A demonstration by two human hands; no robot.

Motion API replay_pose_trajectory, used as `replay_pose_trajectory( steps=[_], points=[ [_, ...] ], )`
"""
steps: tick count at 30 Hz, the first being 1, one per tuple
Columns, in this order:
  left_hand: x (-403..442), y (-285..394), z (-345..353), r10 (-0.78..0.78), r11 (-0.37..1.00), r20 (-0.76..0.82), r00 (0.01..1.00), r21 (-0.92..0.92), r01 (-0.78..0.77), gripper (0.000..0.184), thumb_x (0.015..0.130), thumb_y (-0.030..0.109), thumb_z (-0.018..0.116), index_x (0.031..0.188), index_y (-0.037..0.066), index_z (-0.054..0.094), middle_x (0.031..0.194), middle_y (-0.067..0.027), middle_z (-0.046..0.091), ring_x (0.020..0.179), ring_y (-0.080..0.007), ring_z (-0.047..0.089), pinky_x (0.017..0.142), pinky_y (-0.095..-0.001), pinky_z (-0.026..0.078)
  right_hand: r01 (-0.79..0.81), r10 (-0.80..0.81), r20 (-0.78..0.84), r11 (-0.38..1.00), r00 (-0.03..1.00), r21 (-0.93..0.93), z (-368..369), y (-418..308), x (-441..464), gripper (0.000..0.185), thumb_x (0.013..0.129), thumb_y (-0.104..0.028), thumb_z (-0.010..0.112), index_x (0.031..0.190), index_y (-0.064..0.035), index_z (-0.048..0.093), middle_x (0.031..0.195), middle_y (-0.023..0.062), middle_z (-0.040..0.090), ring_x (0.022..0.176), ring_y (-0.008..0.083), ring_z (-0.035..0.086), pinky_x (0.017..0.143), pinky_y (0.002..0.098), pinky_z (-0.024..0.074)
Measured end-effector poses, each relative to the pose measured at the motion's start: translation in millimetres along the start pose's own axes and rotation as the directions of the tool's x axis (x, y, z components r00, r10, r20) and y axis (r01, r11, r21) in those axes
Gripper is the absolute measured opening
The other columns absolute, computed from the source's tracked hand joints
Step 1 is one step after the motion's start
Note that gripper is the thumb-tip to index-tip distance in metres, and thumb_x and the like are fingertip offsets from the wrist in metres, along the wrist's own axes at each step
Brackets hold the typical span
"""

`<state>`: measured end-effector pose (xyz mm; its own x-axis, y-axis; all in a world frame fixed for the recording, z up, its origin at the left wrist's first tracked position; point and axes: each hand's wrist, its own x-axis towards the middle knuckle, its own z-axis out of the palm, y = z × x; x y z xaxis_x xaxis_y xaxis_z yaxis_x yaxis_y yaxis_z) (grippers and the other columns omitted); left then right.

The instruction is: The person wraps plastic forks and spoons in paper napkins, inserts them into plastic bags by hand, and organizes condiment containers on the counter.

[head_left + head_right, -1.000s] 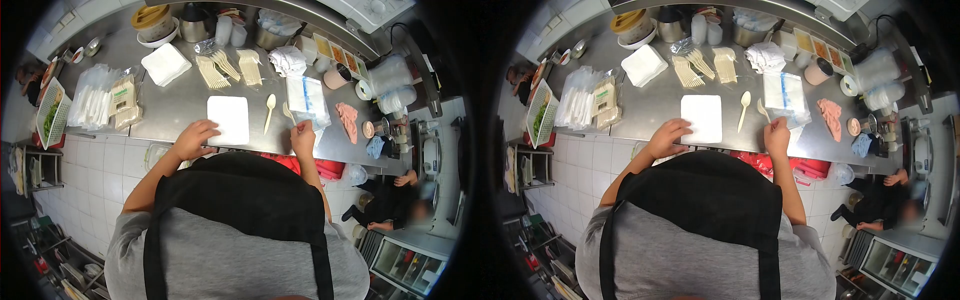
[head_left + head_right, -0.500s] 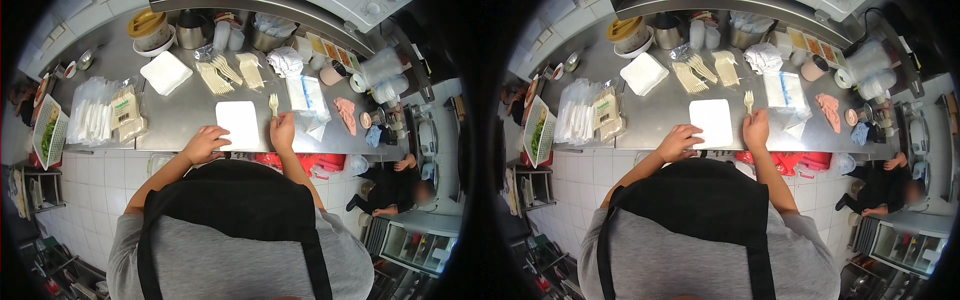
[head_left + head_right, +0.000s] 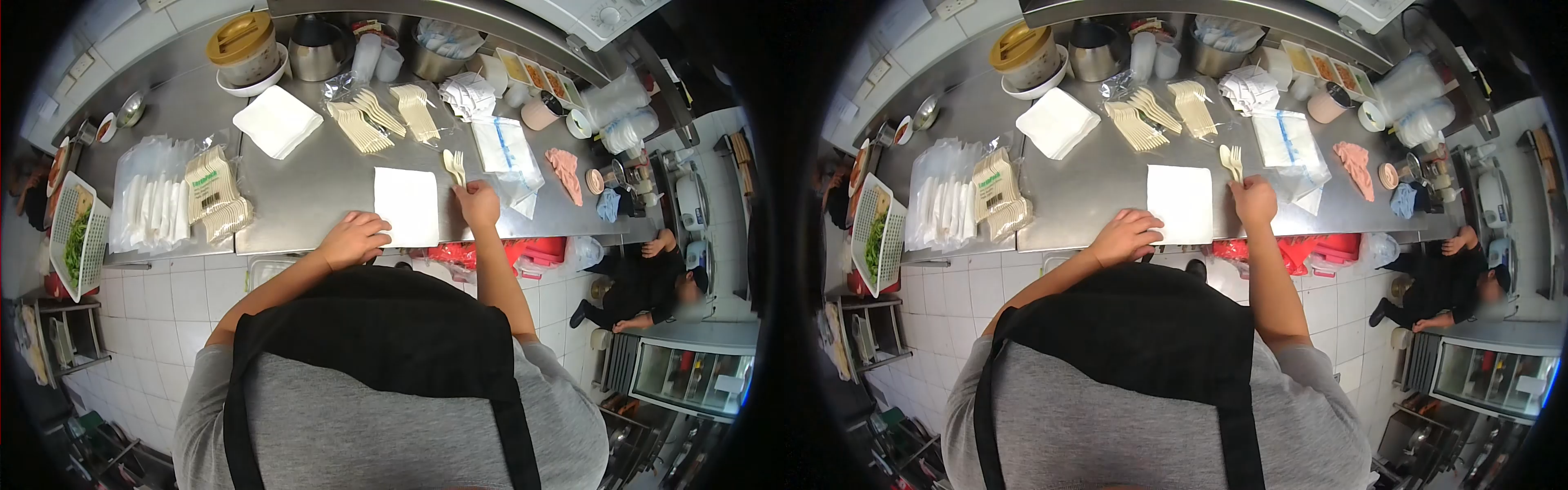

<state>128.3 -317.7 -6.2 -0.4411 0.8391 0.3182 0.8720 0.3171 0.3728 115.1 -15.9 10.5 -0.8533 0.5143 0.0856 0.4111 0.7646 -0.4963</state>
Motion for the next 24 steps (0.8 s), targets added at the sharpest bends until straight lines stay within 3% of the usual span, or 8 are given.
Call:
replay_pose_trajectory(
  steps=[7, 10, 22, 24],
  points=[
    [-4.9, -3.8, -2.0, -0.009, 0.997, -0.038, 0.999, -0.078, 0.006, 0.023, 0.077, 0.02, 0.071, 0.098, 0.015, 0.064, 0.121, 0.0001, 0.058, 0.117, -0.0242, 0.049, 0.097, -0.0414, 0.038, -0.059, 0.059, 0.002, 0.998, 0.998, -0.021, -1.5, 9.6, 7.0, 0.023, 0.074, -0.031, 0.072, 0.087, -0.0111, 0.072, 0.085, 0.0091, 0.071, 0.08, 0.0295, 0.067, 0.071, 0.0401, 0.0522],
    [-6.3, -6.7, 1.5, -0.008, 0.996, -0.044, 0.999, -0.089, 0.004, 0.023, 0.077, 0.021, 0.07, 0.099, 0.015, 0.064, 0.12, -0.0002, 0.058, 0.117, -0.0244, 0.049, 0.097, -0.0416, 0.038, 0.018, -0.019, -0.058, 1.0, 0.998, -0.019, 0.4, 12.6, 11.2, 0.028, 0.074, -0.031, 0.074, 0.091, -0.009, 0.072, 0.081, 0.0073, 0.071, 0.076, 0.0251, 0.068, 0.069, 0.0361, 0.052],
    [-7.7, -11.0, 6.2, -0.009, 0.995, -0.055, 0.998, -0.097, 0.003, 0.026, 0.075, 0.018, 0.071, 0.1, 0.015, 0.064, 0.121, 0.0008, 0.058, 0.116, -0.0239, 0.049, 0.096, -0.0411, 0.038, 0.127, -0.126, 0.027, 0.991, 0.992, -0.044, -4.1, 3.5, 18.9, 0.029, 0.071, -0.026, 0.077, 0.093, -0.0084, 0.072, 0.083, 0.0079, 0.07, 0.077, 0.0236, 0.067, 0.071, 0.0353, 0.0521],
    [-8.1, -11.3, 6.5, 0.0, 0.996, -0.067, 0.998, -0.091, -0.006, 0.026, 0.075, 0.019, 0.071, 0.1, 0.016, 0.063, 0.12, 0.001, 0.058, 0.116, -0.0226, 0.049, 0.096, -0.0408, 0.038, 0.117, -0.115, 0.064, 0.993, 0.991, -0.02, -3.6, 2.0, 19.8, 0.027, 0.07, -0.024, 0.077, 0.091, -0.0083, 0.072, 0.085, 0.0095, 0.07, 0.081, 0.0268, 0.067, 0.072, 0.0376, 0.052]
  ],
)
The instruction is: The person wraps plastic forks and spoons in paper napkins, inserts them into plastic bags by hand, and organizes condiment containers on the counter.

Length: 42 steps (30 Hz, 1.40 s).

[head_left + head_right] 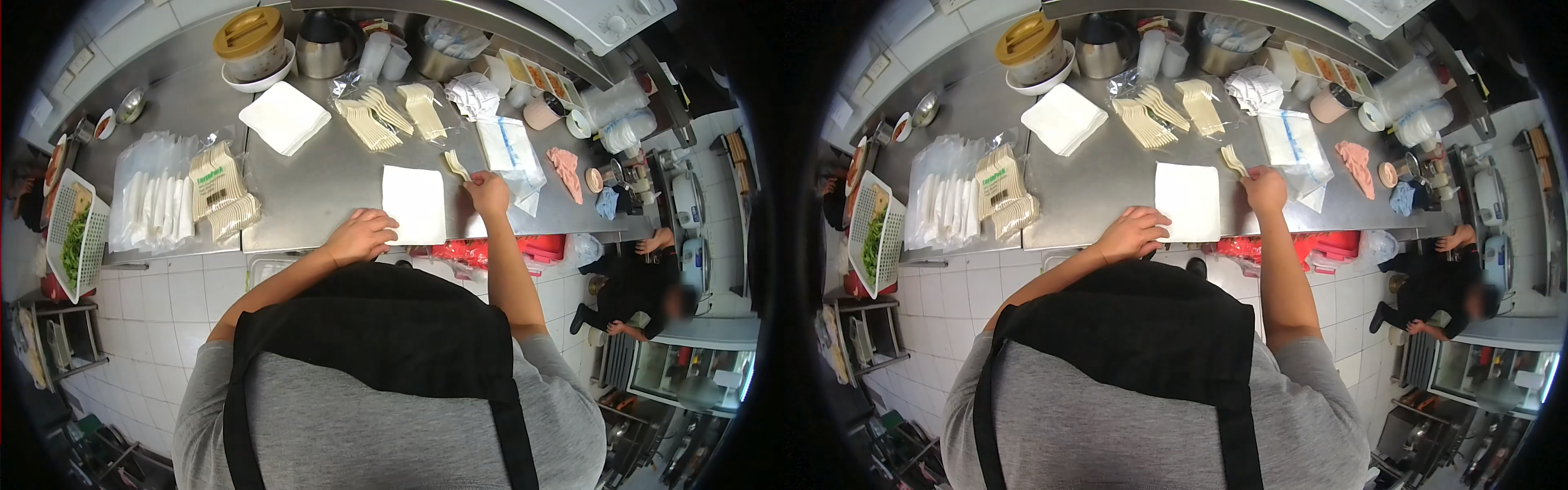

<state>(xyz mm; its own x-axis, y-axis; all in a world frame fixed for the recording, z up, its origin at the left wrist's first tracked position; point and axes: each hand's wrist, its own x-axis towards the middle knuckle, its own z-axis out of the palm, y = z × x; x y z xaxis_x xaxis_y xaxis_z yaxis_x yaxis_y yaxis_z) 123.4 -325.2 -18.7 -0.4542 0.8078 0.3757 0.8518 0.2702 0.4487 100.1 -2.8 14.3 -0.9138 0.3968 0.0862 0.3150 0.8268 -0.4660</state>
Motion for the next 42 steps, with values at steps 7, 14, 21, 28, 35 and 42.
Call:
replay_pose_trajectory(
  steps=[7, 14, 21, 28, 35, 42],
  points=[
    [0.5, 0.3, -1.5, 0.015, 1.0, -0.023, 1.0, -0.002, -0.015, 0.022, 0.077, 0.02, 0.07, 0.097, 0.015, 0.063, 0.116, 0.0012, 0.059, 0.114, -0.0216, 0.049, 0.095, -0.0401, 0.038, 0.01, -0.009, 0.028, 0.998, 1.0, -0.058, 0.8, -8.5, -1.3, 0.022, 0.07, -0.023, 0.076, 0.086, -0.0077, 0.071, 0.085, 0.0095, 0.069, 0.079, 0.0285, 0.066, 0.071, 0.0397, 0.0518],
    [-2.3, -3.4, 4.7, 0.044, 0.999, -0.074, 0.996, 0.033, -0.042, 0.018, 0.081, 0.02, 0.067, 0.097, 0.013, 0.063, 0.11, 0.0009, 0.061, 0.108, -0.0222, 0.053, 0.091, -0.0381, 0.042, 0.259, -0.262, 0.028, 0.963, 0.965, 0.076, -8.3, -38.0, -16.9, 0.018, 0.068, -0.018, 0.077, 0.082, -0.008, 0.07, 0.085, 0.0086, 0.067, 0.08, 0.0274, 0.065, 0.07, 0.0375, 0.0515],
    [5.8, 5.8, -2.5, 0.043, 0.987, -0.058, 0.997, 0.157, -0.033, 0.015, 0.08, 0.014, 0.063, 0.096, 0.013, 0.063, 0.095, -0.0008, 0.06, 0.095, -0.0212, 0.056, 0.084, -0.037, 0.045, 0.489, -0.496, 0.143, 0.868, 0.856, 0.082, 4.0, -63.8, -40.2, 0.016, 0.066, -0.016, 0.076, 0.08, -0.0099, 0.07, 0.081, 0.0045, 0.065, 0.082, 0.0257, 0.062, 0.069, 0.0373, 0.0507],
    [29.3, 16.0, -15.6, -0.098, 0.991, -0.134, 0.986, 0.076, 0.109, 0.014, 0.078, 0.011, 0.065, 0.092, 0.012, 0.062, 0.088, -0.0023, 0.061, 0.092, -0.0233, 0.056, 0.078, -0.0373, 0.045, 0.403, -0.469, 0.223, 0.87, 0.855, 0.286, -2.9, -63.7, -38.6, 0.016, 0.069, -0.019, 0.076, 0.081, -0.0098, 0.07, 0.087, 0.0066, 0.067, 0.087, 0.0263, 0.061, 0.072, 0.0366, 0.05],
    [74.0, -6.3, -17.5, -0.486, 0.874, -0.312, 0.816, -0.171, 0.455, 0.009, 0.081, 0.011, 0.065, 0.088, 0.006, 0.062, 0.073, -0.0095, 0.061, 0.074, -0.0297, 0.056, 0.07, -0.0406, 0.045, 0.43, -0.494, 0.332, 0.867, 0.804, 0.25, -34.9, -68.0, -23.4, 0.02, 0.071, -0.022, 0.074, 0.086, -0.0089, 0.07, 0.088, 0.0092, 0.069, 0.084, 0.0296, 0.062, 0.074, 0.0396, 0.0496],
    [99.2, -18.1, -10.7, -0.559, 0.778, -0.276, 0.782, 0.149, 0.61, 0.022, 0.078, 0.019, 0.07, 0.096, 0.01, 0.063, 0.091, -0.0066, 0.063, 0.094, -0.0264, 0.056, 0.082, -0.0449, 0.042, 0.501, -0.516, 0.249, 0.856, 0.82, 0.124, 20.5, -48.9, 8.8, 0.016, 0.072, -0.022, 0.072, 0.084, -0.0125, 0.07, 0.091, 0.0078, 0.067, 0.093, 0.029, 0.061, 0.078, 0.042, 0.0484]
  ],
)
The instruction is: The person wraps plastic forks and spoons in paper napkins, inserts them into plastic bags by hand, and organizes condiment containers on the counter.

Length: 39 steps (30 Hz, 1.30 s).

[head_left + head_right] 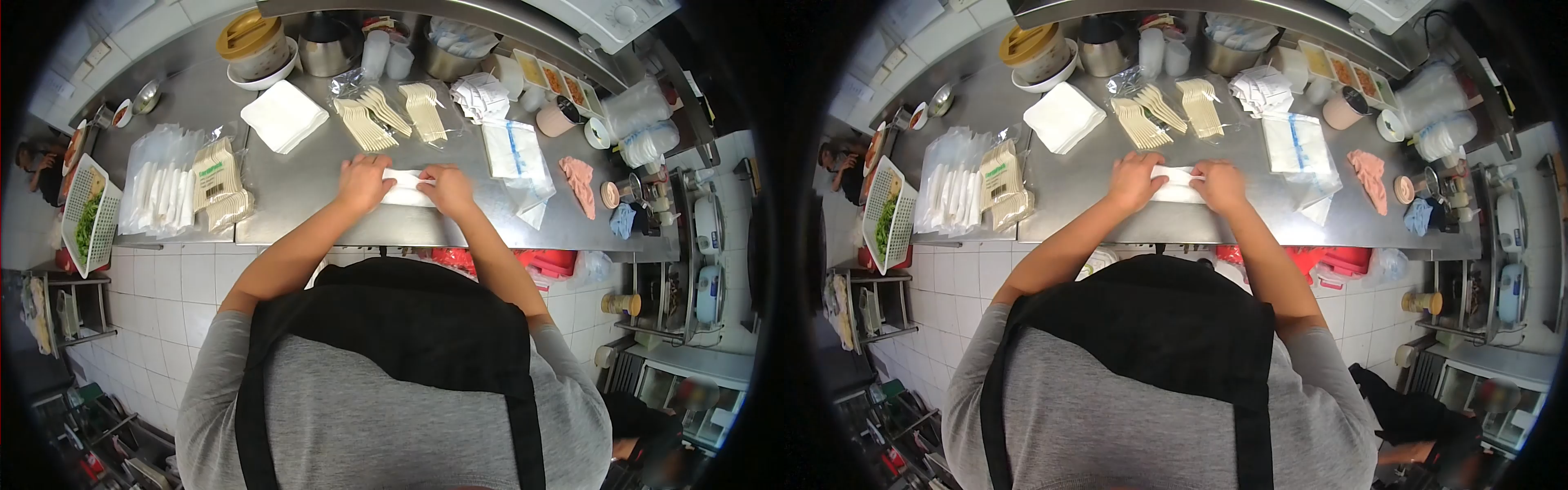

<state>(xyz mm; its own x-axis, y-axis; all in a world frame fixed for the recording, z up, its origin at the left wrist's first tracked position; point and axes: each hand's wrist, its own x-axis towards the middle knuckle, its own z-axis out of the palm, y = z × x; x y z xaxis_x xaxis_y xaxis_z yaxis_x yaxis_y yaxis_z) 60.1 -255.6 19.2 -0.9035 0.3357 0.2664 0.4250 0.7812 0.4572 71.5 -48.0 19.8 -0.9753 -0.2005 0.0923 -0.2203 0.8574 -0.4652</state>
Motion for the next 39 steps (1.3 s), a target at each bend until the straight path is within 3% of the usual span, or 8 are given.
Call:
replay_pose_trajectory(
  steps=[8, 12, 15, 18, 21, 23, 27, 39],
  points=[
    [3.4, 4.4, 7.4, 0.179, 0.976, 0.154, 0.972, 0.094, -0.194, 0.023, 0.075, 0.016, 0.072, 0.095, 0.012, 0.061, 0.105, -0.0055, 0.059, 0.109, -0.0257, 0.051, 0.086, -0.0445, 0.039, 0.275, -0.255, -0.253, 0.96, 0.933, 0.046, 5.6, 6.7, -4.8, 0.037, 0.071, -0.022, 0.075, 0.106, -0.0144, 0.065, 0.107, 0.0062, 0.063, 0.108, 0.0287, 0.055, 0.086, 0.0412, 0.0455],
    [3.3, 10.1, 17.2, 0.207, 0.971, 0.129, 0.97, -0.149, -0.188, 0.017, 0.08, 0.014, 0.067, 0.093, 0.011, 0.058, 0.094, -0.0079, 0.062, 0.096, -0.0267, 0.056, 0.082, -0.0404, 0.042, 0.221, -0.269, 0.11, 0.92, 0.957, 0.324, -21.3, 8.9, -16.8, 0.039, 0.075, -0.017, 0.072, 0.111, -0.0099, 0.062, 0.104, 0.0148, 0.066, 0.096, 0.0347, 0.061, 0.082, 0.0414, 0.0478],
    [17.2, 28.0, 22.5, 0.08, 0.855, 0.283, 0.956, -0.513, 0.08, 0.018, 0.082, 0.009, 0.065, 0.097, 0.009, 0.056, 0.084, -0.0101, 0.062, 0.085, -0.0284, 0.059, 0.075, -0.0376, 0.047, 0.081, -0.15, 0.172, 0.932, 0.974, 0.353, -38.9, 28.0, -38.9, 0.034, 0.076, -0.012, 0.07, 0.109, -0.0061, 0.062, 0.095, 0.0194, 0.066, 0.083, 0.0391, 0.062, 0.077, 0.0407, 0.0494],
    [41.8, 53.7, 37.1, 0.061, 0.868, 0.186, 0.981, -0.495, 0.04, 0.015, 0.083, 0.006, 0.064, 0.096, 0.007, 0.057, 0.083, -0.0099, 0.062, 0.08, -0.029, 0.06, 0.07, -0.0357, 0.049, 0.016, -0.026, 0.021, 0.921, 0.999, 0.389, -73.8, 61.1, -77.9, 0.03, 0.078, -0.009, 0.068, 0.108, -0.0049, 0.062, 0.095, 0.0203, 0.066, 0.083, 0.0397, 0.063, 0.075, 0.0396, 0.0502],
    [79.7, 99.1, 52.8, 0.246, 0.883, 0.054, 0.968, -0.424, -0.201, 0.011, 0.082, 0.009, 0.065, 0.091, 0.008, 0.06, 0.084, -0.0089, 0.061, 0.081, -0.0274, 0.06, 0.072, -0.0366, 0.049, -0.11, 0.23, -0.25, 0.903, 0.941, 0.415, -113.6, 97.4, -121.2, 0.037, 0.084, -0.006, 0.067, 0.119, -0.0057, 0.056, 0.104, 0.0164, 0.067, 0.096, 0.0223, 0.066, 0.083, 0.0325, 0.0492],
    [110.7, 137.2, 81.5, 0.351, 0.865, 0.007, 0.936, -0.385, -0.322, 0.01, 0.079, 0.016, 0.07, 0.081, 0.009, 0.063, 0.086, -0.0071, 0.06, 0.087, -0.0278, 0.058, 0.074, -0.0386, 0.048, -0.181, 0.325, -0.425, 0.921, 0.845, 0.345, -145.4, 115.8, -149.9, 0.046, 0.084, -0.002, 0.061, 0.128, -0.0113, 0.05, 0.111, 0.0219, 0.063, 0.102, 0.0343, 0.064, 0.083, 0.0376, 0.0498],
    [171.4, 231.0, 144.8, 0.59, 0.768, -0.066, 0.805, -0.262, -0.584, 0.01, 0.079, 0.021, 0.068, 0.078, 0.011, 0.065, 0.09, -0.0064, 0.061, 0.094, -0.0288, 0.056, 0.079, -0.0397, 0.048, -0.336, 0.426, -0.583, 0.905, 0.692, 0.262, -178.8, 148.5, -203.5, 0.05, 0.084, 0.001, 0.058, 0.13, -0.0155, 0.051, 0.11, 0.0193, 0.065, 0.098, 0.0322, 0.065, 0.083, 0.0361, 0.0494],
    [240.0, 333.0, 276.1, 0.505, 0.835, 0.296, 0.811, 0.068, -0.545, 0.022, 0.083, 0.016, 0.059, 0.103, 0.015, 0.068, 0.111, -0.007, 0.056, 0.108, -0.0249, 0.053, 0.084, -0.0422, 0.047, -0.575, 0.693, -0.526, 0.713, 0.493, 0.401, -172.4, 174.2, -297.4, 0.036, 0.084, 0.002, 0.057, 0.117, -0.0122, 0.062, 0.094, 0.0161, 0.067, 0.082, 0.025, 0.065, 0.076, 0.0325, 0.0498]
  ],
)
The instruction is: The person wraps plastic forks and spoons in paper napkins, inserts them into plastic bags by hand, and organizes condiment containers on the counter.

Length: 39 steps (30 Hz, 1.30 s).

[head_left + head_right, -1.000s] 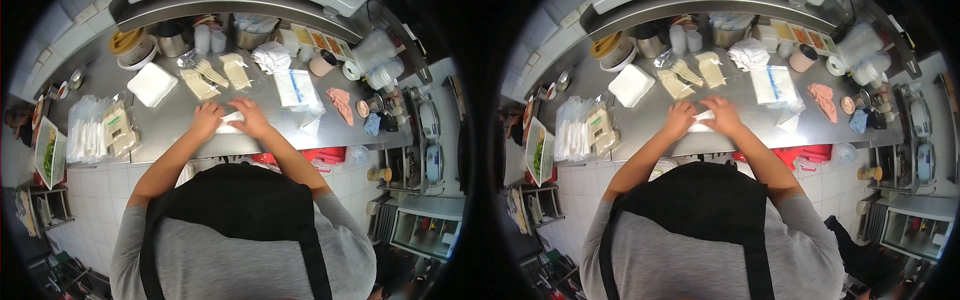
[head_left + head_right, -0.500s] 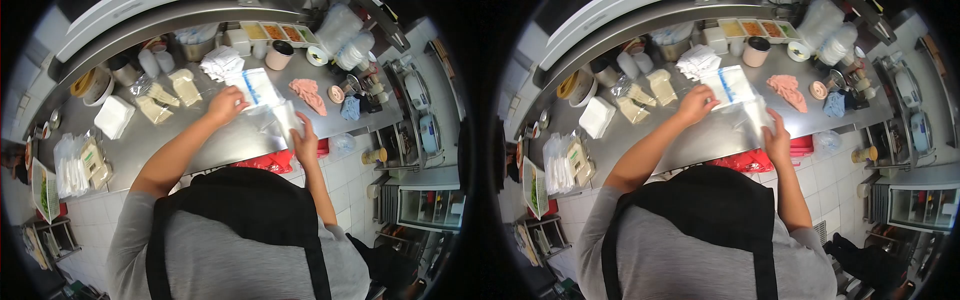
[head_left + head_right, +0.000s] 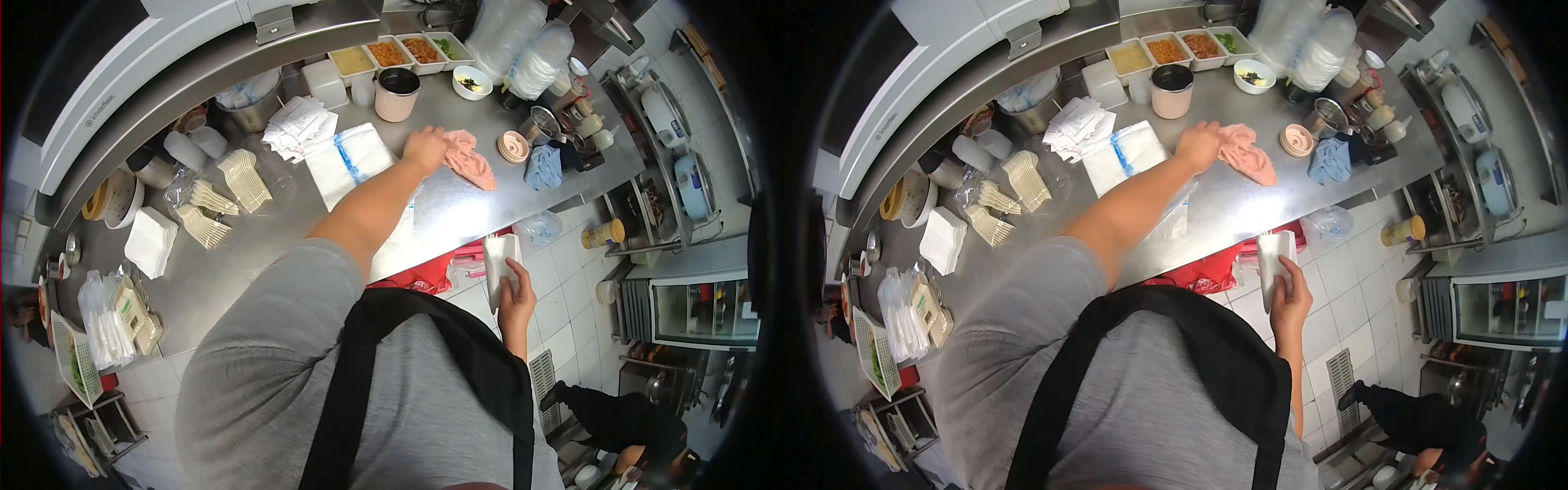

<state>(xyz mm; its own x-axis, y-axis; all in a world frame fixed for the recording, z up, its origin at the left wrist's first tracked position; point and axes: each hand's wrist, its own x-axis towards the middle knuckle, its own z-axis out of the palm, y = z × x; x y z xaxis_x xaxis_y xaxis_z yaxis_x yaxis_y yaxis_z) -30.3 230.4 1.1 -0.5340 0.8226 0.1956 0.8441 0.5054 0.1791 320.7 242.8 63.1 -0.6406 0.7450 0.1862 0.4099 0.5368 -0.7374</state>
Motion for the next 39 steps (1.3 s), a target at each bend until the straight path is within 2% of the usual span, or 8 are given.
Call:
replay_pose_trajectory(
  steps=[7, 17, 20, 25, 32, 34, 37, 39],
  points=[
    [-29.3, -25.9, -45.1, -0.306, 0.929, -0.156, 0.939, -0.266, 0.259, 0.041, 0.073, 0.039, 0.077, 0.098, 0.008, 0.065, 0.11, -0.0108, 0.054, 0.108, -0.0289, 0.053, 0.088, -0.043, 0.047, 0.094, -0.097, 0.036, 0.994, 0.995, 0.063, 9.8, 1.4, 18.3, 0.03, 0.085, 0.003, 0.055, 0.11, -0.0105, 0.065, 0.095, 0.0159, 0.066, 0.085, 0.0282, 0.065, 0.078, 0.0325, 0.0493],
    [-154.4, -82.4, -66.9, -0.424, 0.884, -0.064, 0.903, -0.243, 0.398, 0.029, 0.071, 0.021, 0.079, 0.089, 0.003, 0.066, 0.085, -0.0097, 0.064, 0.083, -0.0266, 0.062, 0.075, -0.0403, 0.051, 0.355, -0.388, 0.202, 0.917, 0.899, 0.181, 68.9, -43.8, 54.9, 0.031, 0.078, 0.011, 0.05, 0.092, -0.0077, 0.07, 0.094, 0.0221, 0.061, 0.083, 0.0385, 0.062, 0.073, 0.0394, 0.0497],
    [-157.4, -102.3, -61.4, -0.561, 0.369, 0.277, 0.78, -0.76, 0.536, 0.024, 0.072, 0.015, 0.079, 0.089, 0.002, 0.068, 0.088, -0.0085, 0.068, 0.078, -0.0242, 0.065, 0.068, -0.0359, 0.052, 0.376, -0.41, 0.19, 0.906, 0.892, 0.193, 81.8, -54.0, 56.0, 0.031, 0.078, 0.011, 0.049, 0.092, -0.0067, 0.07, 0.094, 0.0233, 0.061, 0.083, 0.0383, 0.062, 0.074, 0.0388, 0.05],
    [-178.6, -96.0, -75.9, -0.386, -0.283, 0.575, 0.721, -0.818, 0.5, 0.014, 0.078, 0.002, 0.073, 0.088, 0.0, 0.064, 0.088, -0.0096, 0.069, 0.084, -0.0183, 0.068, 0.076, -0.0309, 0.057, 0.442, -0.484, 0.212, 0.871, 0.849, 0.216, 93.7, -65.0, 54.3, 0.029, 0.079, 0.008, 0.048, 0.093, -0.0042, 0.07, 0.095, 0.0242, 0.061, 0.08, 0.0379, 0.062, 0.077, 0.0384, 0.0493],
    [-206.8, -80.9, -142.5, -0.469, 0.071, 0.296, 0.832, -0.926, 0.37, 0.017, 0.074, 0.003, 0.077, 0.074, 0.006, 0.06, 0.081, -0.0047, 0.067, 0.07, -0.0116, 0.061, 0.061, -0.0252, 0.05, 0.381, -0.442, 0.224, 0.885, 0.869, 0.27, 92.0, -87.4, 47.6, 0.027, 0.08, 0.007, 0.048, 0.094, -0.0017, 0.069, 0.093, 0.0225, 0.059, 0.078, 0.0351, 0.061, 0.073, 0.0371, 0.0487],
    [-216.2, -91.2, -174.5, -0.652, 0.269, -0.119, 0.749, -0.96, 0.082, 0.022, 0.071, 0.006, 0.08, 0.07, 0.005, 0.058, 0.074, -0.0027, 0.062, 0.064, -0.01, 0.056, 0.056, -0.026, 0.046, 0.375, -0.442, 0.211, 0.879, 0.872, 0.293, 89.8, -90.6, 47.0, 0.026, 0.08, 0.006, 0.049, 0.095, -0.0018, 0.069, 0.094, 0.0212, 0.059, 0.079, 0.0334, 0.062, 0.073, 0.0361, 0.0487],
    [-223.7, -51.8, -240.3, -0.437, 0.886, -0.661, 0.61, -0.434, 0.165, 0.03, 0.069, 0.016, 0.082, 0.067, 0.005, 0.054, 0.069, -0.0057, 0.059, 0.063, -0.0151, 0.058, 0.055, -0.0301, 0.045, 0.407, -0.493, 0.174, 0.835, 0.853, 0.37, 90.9, -97.6, 45.6, 0.02, 0.082, 0.001, 0.056, 0.096, -0.0024, 0.069, 0.095, 0.0189, 0.06, 0.084, 0.0299, 0.062, 0.074, 0.0339, 0.0488],
    [-215.5, -29.2, -225.5, -0.311, 0.911, -0.595, 0.741, -0.41, 0.053, 0.031, 0.069, 0.018, 0.082, 0.069, 0.004, 0.055, 0.069, -0.0058, 0.057, 0.063, -0.0163, 0.057, 0.056, -0.0308, 0.045, 0.445, -0.547, 0.155, 0.788, 0.822, 0.425, 96.5, -106.7, 41.6, 0.015, 0.082, -0.004, 0.064, 0.096, -0.003, 0.07, 0.096, 0.0172, 0.061, 0.087, 0.0279, 0.063, 0.076, 0.0329, 0.0488]
  ],
)
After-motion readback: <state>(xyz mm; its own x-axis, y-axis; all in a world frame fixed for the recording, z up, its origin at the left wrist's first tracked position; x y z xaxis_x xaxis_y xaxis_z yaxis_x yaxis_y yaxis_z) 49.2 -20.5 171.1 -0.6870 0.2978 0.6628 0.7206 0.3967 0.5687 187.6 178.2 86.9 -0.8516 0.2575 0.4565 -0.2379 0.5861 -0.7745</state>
